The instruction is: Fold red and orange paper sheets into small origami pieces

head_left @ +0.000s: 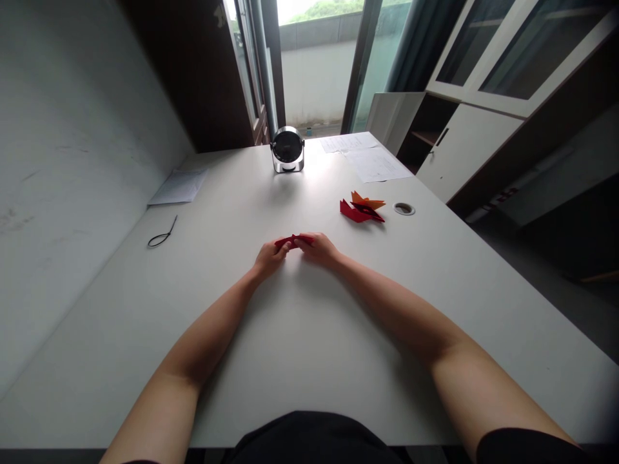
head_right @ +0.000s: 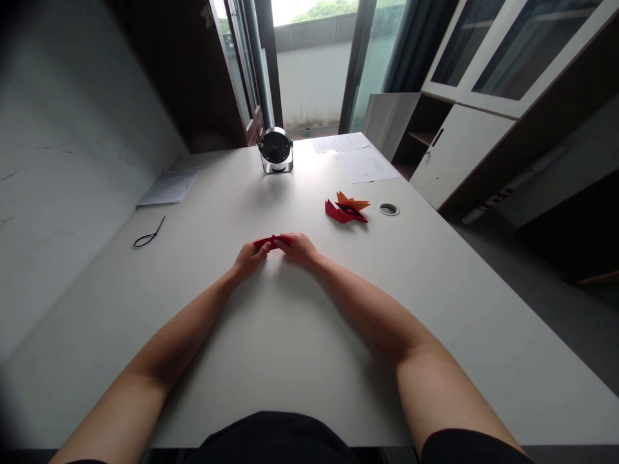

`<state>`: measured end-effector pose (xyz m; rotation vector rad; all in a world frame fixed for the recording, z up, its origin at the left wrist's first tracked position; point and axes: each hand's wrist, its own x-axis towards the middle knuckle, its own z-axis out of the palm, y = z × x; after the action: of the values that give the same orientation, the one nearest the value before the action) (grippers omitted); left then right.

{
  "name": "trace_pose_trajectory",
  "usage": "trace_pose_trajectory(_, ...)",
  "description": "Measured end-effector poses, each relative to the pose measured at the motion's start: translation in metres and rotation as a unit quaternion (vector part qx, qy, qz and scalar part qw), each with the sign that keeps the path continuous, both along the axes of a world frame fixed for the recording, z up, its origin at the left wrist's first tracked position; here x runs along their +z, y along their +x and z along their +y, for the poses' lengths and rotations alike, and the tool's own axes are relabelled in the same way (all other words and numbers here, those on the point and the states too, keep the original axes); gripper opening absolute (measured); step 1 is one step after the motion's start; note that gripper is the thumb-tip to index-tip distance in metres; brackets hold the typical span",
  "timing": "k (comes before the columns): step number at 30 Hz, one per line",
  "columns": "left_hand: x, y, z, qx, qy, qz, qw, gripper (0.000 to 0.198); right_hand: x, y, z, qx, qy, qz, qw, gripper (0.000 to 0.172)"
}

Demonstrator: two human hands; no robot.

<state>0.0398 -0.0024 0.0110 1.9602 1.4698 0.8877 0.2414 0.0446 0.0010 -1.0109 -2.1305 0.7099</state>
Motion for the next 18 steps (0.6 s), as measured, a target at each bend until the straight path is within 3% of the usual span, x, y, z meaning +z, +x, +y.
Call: trace_pose_trajectory(18,0.0003,-0.0004,0.0002,0.0,0.006,0.007,1.0,0.039,0.0046,0.0014,-0.0017,0.008,-0.004,-0.006,1.0,0.031)
